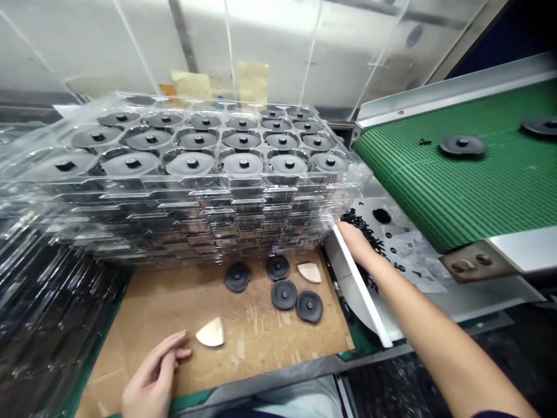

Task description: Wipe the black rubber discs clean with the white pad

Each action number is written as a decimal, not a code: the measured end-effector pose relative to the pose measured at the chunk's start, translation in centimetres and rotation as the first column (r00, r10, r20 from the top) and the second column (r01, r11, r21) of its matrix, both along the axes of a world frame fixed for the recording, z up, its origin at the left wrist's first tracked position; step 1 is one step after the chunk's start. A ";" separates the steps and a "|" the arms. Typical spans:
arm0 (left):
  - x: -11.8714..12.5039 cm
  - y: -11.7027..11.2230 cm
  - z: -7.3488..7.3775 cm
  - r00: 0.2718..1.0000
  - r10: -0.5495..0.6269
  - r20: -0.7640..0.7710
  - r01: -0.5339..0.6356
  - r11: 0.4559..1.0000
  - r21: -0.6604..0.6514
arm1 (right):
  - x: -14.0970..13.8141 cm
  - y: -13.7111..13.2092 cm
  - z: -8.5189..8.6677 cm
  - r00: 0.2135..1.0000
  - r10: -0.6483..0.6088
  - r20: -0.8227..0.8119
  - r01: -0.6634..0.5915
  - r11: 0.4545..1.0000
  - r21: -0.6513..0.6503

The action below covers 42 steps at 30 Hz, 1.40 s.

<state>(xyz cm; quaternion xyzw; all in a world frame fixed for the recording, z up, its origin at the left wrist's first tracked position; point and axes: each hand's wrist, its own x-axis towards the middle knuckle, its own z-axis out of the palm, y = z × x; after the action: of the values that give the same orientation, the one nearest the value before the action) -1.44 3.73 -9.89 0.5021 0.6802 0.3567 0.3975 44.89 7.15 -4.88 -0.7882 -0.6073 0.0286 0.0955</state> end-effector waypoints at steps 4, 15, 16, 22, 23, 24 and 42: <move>-0.3 -0.2 -0.6 1.000 -0.026 0.001 0.026 0.999 0.043 | 0.5 -1.7 0.3 0.970 -0.181 -0.164 0.197 0.977 0.087; 2.1 -0.5 3.4 0.947 -0.032 0.321 0.060 0.995 -0.077 | -10.4 -11.5 6.6 0.478 0.118 -0.871 0.360 0.878 0.316; 2.8 -0.7 4.3 0.924 -0.073 0.375 0.117 0.988 -0.097 | -12.4 -11.7 6.4 0.381 0.190 -0.905 0.308 0.897 0.318; 6.0 -2.7 8.7 0.261 0.053 0.964 0.702 0.675 -0.228 | -23.0 -10.6 3.7 -0.061 0.289 -0.955 -0.032 0.956 0.292; 6.0 -2.9 8.9 0.191 0.097 0.977 0.727 0.655 -0.207 | -24.1 -10.4 3.4 -0.123 0.270 -0.955 -0.058 0.959 0.279; 5.8 -3.1 8.9 0.135 0.131 0.982 0.744 0.641 -0.188 | -25.0 -10.2 3.2 -0.177 0.245 -0.953 -0.087 0.961 0.263; -2.3 -3.8 7.4 -0.015 0.286 0.958 0.439 0.863 -0.251 | -28.9 -8.4 -1.7 0.792 0.340 -0.507 -0.279 0.940 0.194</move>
<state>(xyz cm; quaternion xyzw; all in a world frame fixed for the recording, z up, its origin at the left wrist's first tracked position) -3.75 -0.10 -2.46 0.0132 0.2242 0.3928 0.8918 16.04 -1.30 -6.59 -0.6323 -0.6781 0.2284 0.2971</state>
